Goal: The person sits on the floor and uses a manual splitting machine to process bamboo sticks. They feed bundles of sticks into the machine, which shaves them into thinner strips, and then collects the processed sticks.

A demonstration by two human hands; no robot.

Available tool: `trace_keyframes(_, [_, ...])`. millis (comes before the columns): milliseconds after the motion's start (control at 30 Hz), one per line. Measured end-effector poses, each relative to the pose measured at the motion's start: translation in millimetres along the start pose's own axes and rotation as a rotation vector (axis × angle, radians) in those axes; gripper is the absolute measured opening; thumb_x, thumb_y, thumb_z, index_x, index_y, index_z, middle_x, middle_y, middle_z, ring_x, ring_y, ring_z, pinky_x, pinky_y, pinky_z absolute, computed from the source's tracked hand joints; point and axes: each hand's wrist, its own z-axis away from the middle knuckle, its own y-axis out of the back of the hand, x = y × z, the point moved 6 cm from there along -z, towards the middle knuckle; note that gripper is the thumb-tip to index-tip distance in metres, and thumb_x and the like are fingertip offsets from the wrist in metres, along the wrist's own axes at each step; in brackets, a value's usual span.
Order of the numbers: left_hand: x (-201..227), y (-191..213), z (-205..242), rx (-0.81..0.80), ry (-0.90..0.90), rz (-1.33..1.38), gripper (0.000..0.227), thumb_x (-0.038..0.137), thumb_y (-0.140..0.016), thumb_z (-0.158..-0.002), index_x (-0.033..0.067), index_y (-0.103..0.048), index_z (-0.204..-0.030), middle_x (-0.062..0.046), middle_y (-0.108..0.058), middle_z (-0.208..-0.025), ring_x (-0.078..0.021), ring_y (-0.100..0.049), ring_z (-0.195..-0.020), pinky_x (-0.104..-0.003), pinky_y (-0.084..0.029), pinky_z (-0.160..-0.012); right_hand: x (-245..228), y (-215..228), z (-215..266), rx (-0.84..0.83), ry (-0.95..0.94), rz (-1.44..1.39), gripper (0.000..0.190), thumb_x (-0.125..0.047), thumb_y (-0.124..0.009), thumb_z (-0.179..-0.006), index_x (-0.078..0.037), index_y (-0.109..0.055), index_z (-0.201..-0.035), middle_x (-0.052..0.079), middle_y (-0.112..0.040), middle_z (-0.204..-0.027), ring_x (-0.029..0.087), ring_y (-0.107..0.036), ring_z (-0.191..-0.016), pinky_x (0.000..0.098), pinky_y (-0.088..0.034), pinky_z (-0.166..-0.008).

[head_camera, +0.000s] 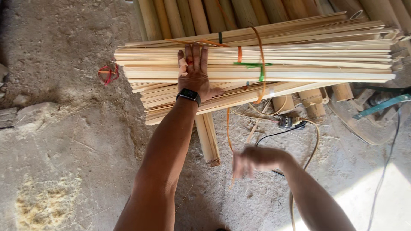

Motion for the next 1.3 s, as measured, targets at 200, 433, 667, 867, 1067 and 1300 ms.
trace_keyframes(200, [3,-6,0,0.035,-0.019,-0.003,0.15,0.092,-0.065,-0.065,0.0048,0.009,-0.163,-0.023,0.01,-0.17,-0.0403,0.012,-0.157,-0.055,0.011,-0.125,-17,142,31,1.257,0.28,0.226,0.023,-0.019,-0.072,-0.094,0.0,-0.062,-0.104,0.02,-0.063,-0.106,0.023,-0.068,-0.082,0.0388,-0.063,-0.062])
trace_keyframes(433, [-3,-10,-1,0.001,-0.056,0.002,0.149,0.096,-0.057,-0.066,0.0045,0.008,-0.163,-0.023,0.011,-0.17,-0.0396,0.013,-0.157,-0.057,0.011,-0.124,-45,166,-20,1.237,0.465,0.124,0.007,-0.012,-0.063,-0.1,-0.005,-0.062,-0.097,0.01,-0.066,-0.088,0.015,-0.061,-0.071,0.0321,-0.057,-0.063])
trace_keyframes(667, [-3,-12,-16,0.092,-0.119,0.054,0.117,0.091,-0.032,-0.089,0.0068,-0.002,-0.164,-0.025,-0.001,-0.17,-0.0427,0.004,-0.157,-0.062,0.008,-0.122,63,-77,0,0.23,0.253,-0.278,0.008,-0.01,-0.068,-0.095,-0.004,-0.068,-0.09,0.004,-0.07,-0.088,0.016,-0.069,-0.087,0.0319,-0.061,-0.083])
trace_keyframes(867, [1,1,-11,0.121,-0.099,0.067,0.114,0.09,-0.035,-0.088,0.0073,-0.009,-0.163,-0.027,-0.012,-0.166,-0.0445,-0.007,-0.152,-0.063,-0.003,-0.118,166,-20,-37,0.789,0.281,-0.73,0.061,-0.032,-0.064,-0.096,-0.008,-0.043,-0.148,0.017,-0.06,-0.138,0.028,-0.059,-0.127,0.0445,-0.052,-0.106])
trace_keyframes(1067, [2,24,-2,0.112,-0.128,0.021,0.113,0.09,-0.043,-0.084,0.0097,-0.028,-0.162,-0.022,-0.037,-0.15,-0.0402,-0.036,-0.137,-0.063,-0.02,-0.112,108,82,-68,0.797,0.424,-1.239,0.098,-0.063,-0.056,-0.09,0.001,-0.022,-0.156,0.028,-0.043,-0.148,0.04,-0.046,-0.139,0.058,-0.046,-0.11])
trace_keyframes(1300, [0,25,-5,0.053,-0.154,-0.237,0.106,0.095,-0.045,-0.085,0.0008,-0.058,-0.133,-0.019,-0.058,-0.11,-0.0356,-0.053,-0.109,-0.053,-0.049,-0.088,80,106,-82,0.85,0.552,-1.265,0.109,-0.055,-0.081,-0.073,0.012,-0.037,-0.147,0.033,-0.052,-0.134,0.045,-0.055,-0.129,0.0573,-0.051,-0.108])
